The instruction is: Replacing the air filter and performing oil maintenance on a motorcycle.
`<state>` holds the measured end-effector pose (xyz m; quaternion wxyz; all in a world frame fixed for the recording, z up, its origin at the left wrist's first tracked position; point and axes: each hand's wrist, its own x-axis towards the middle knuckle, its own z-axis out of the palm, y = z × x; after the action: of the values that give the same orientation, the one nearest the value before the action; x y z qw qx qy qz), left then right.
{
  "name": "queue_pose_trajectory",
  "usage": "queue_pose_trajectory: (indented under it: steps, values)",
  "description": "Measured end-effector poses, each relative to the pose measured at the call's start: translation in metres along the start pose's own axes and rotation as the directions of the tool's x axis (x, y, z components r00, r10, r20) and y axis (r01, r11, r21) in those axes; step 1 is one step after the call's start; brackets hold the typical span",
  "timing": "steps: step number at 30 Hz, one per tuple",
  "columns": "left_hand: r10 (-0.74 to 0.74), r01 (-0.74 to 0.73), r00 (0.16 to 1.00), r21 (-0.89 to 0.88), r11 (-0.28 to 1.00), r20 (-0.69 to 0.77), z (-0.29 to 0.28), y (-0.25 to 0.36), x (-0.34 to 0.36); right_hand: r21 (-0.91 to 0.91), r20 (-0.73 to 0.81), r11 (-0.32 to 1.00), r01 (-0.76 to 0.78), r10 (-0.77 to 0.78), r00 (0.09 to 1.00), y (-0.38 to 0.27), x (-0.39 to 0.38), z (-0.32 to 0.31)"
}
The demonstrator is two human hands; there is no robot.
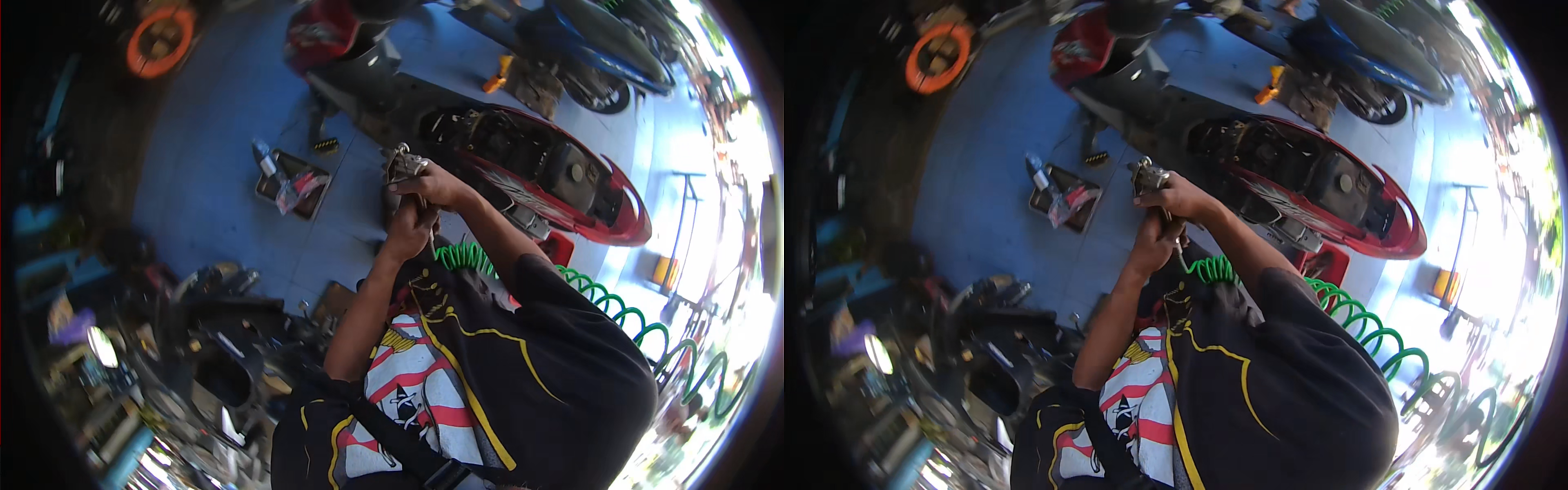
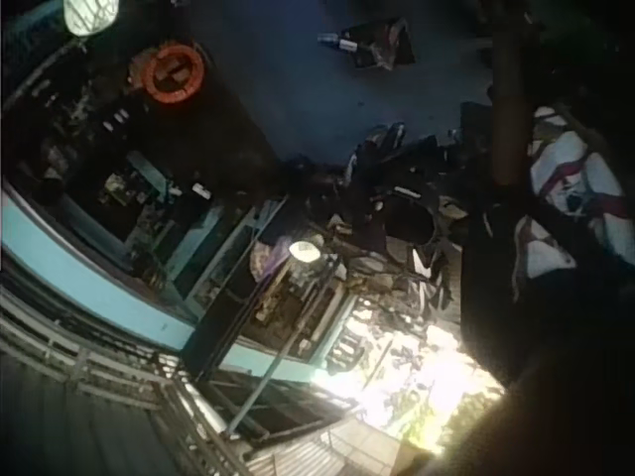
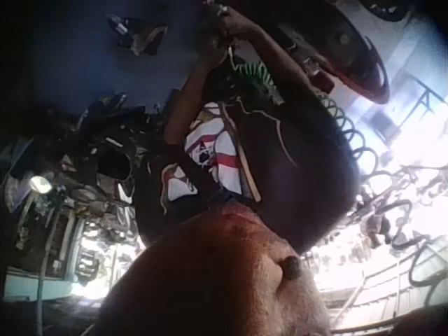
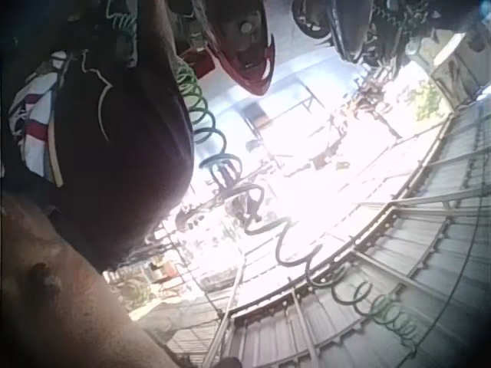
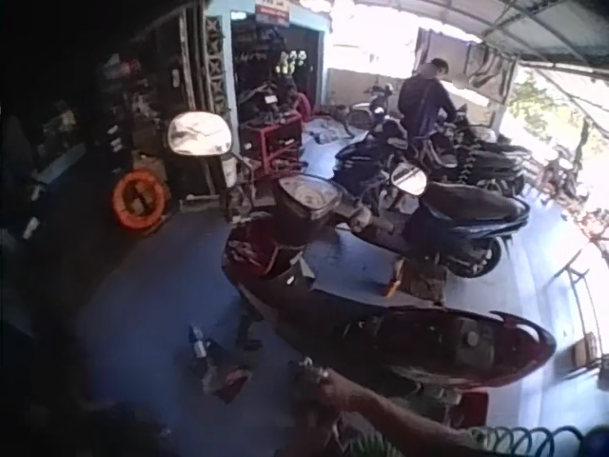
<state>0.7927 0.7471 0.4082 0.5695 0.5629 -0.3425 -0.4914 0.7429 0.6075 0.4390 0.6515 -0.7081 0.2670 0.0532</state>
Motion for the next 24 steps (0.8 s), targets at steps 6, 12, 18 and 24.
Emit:
queue_pose_trajectory:
  steps: [6, 12, 18, 24]
  values:
    - [-0.023, -0.025, 0.998, 0.684, 0.729, 0.061, -0.083, 0.092, 0.077, 0.588, -0.518, 0.789, 0.179, 0.198, 0.832, 0.058, 0.011, -0.088]
    - [0.66, -0.002, 0.749, 0.997, -0.083, 0.056, -0.195, 0.251, 0.181, 0.621, -0.774, 0.766, -0.167, 0.633, 0.019, 0.287, 0.004, -0.191]
    - [0.357, 0.127, 0.934, 0.929, -0.346, 0.005, -0.27, 0.276, 0.288, 0.517, -0.719, 0.765, -0.383, 0.631, 0.29, 0.315, 0.01, -0.209]
    - [0.116, 0.197, 0.979, 0.913, -0.357, -0.166, -0.292, 0.275, 0.334, 0.445, -0.768, 0.81, -0.382, 0.565, 0.302, 0.346, 0.017, -0.239]
